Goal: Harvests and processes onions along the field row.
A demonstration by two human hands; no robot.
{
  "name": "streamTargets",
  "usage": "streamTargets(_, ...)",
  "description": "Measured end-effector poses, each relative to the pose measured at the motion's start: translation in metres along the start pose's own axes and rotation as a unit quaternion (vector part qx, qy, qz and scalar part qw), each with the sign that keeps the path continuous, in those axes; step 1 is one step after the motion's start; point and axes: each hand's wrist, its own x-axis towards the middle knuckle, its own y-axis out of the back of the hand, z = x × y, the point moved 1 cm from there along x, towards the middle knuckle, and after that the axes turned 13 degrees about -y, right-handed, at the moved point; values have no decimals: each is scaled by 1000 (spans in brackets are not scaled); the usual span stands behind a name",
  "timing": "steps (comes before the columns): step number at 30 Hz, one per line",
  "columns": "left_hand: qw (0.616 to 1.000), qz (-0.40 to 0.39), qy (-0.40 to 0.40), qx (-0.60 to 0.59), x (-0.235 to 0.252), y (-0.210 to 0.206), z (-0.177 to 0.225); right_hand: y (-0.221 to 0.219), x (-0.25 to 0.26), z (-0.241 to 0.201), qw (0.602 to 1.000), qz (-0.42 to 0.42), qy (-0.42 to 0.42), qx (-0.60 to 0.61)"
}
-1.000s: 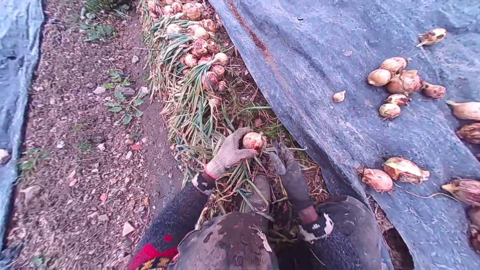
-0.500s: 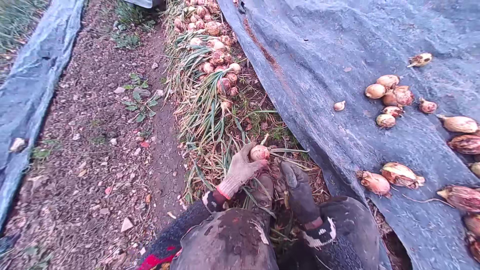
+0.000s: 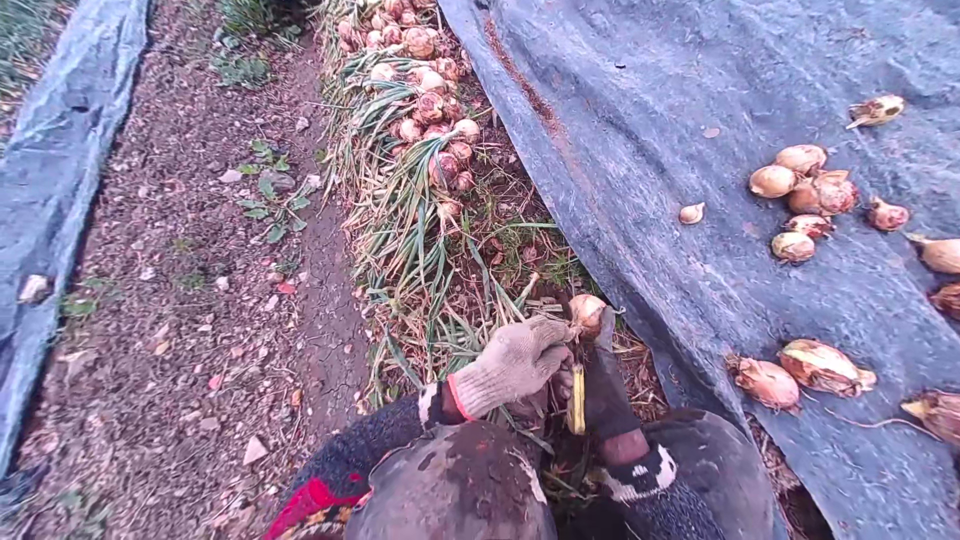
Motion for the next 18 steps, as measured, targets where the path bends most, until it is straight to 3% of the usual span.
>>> streamTargets(2, 998, 51, -17, -30, 16, 8, -19, -1, -7, -7, 998, -54, 26, 37)
streamTargets(4, 987, 134, 9, 87, 33, 29, -46, -9, -25, -17, 985, -107, 108, 76)
streamTargets(6, 948, 199, 127, 212, 40, 66, -104, -2, -50, -42, 933, -211, 279, 86)
streamTargets(7, 932, 203, 212, 212, 36, 85, -139, 4, -62, -57, 900, -216, 376, 42)
streamTargets(9, 901, 226, 337, 156, 29, 112, -202, 11, -74, -76, 852, -124, 506, -48)
streamTargets(11, 866, 256, 405, 139, 33, 121, -247, 11, -57, -67, 865, -15, 496, -71)
streamTargets(14, 839, 285, 448, 117, 50, 119, -286, 3, -19, -42, 913, 205, 314, -160)
streamTargets(16, 838, 320, 432, 93, 52, 112, -290, 6, -5, -34, 897, 256, 220, -285)
streamTargets(18, 845, 376, 379, 17, 46, 108, -281, 8, 1, -32, 862, 275, 213, -368)
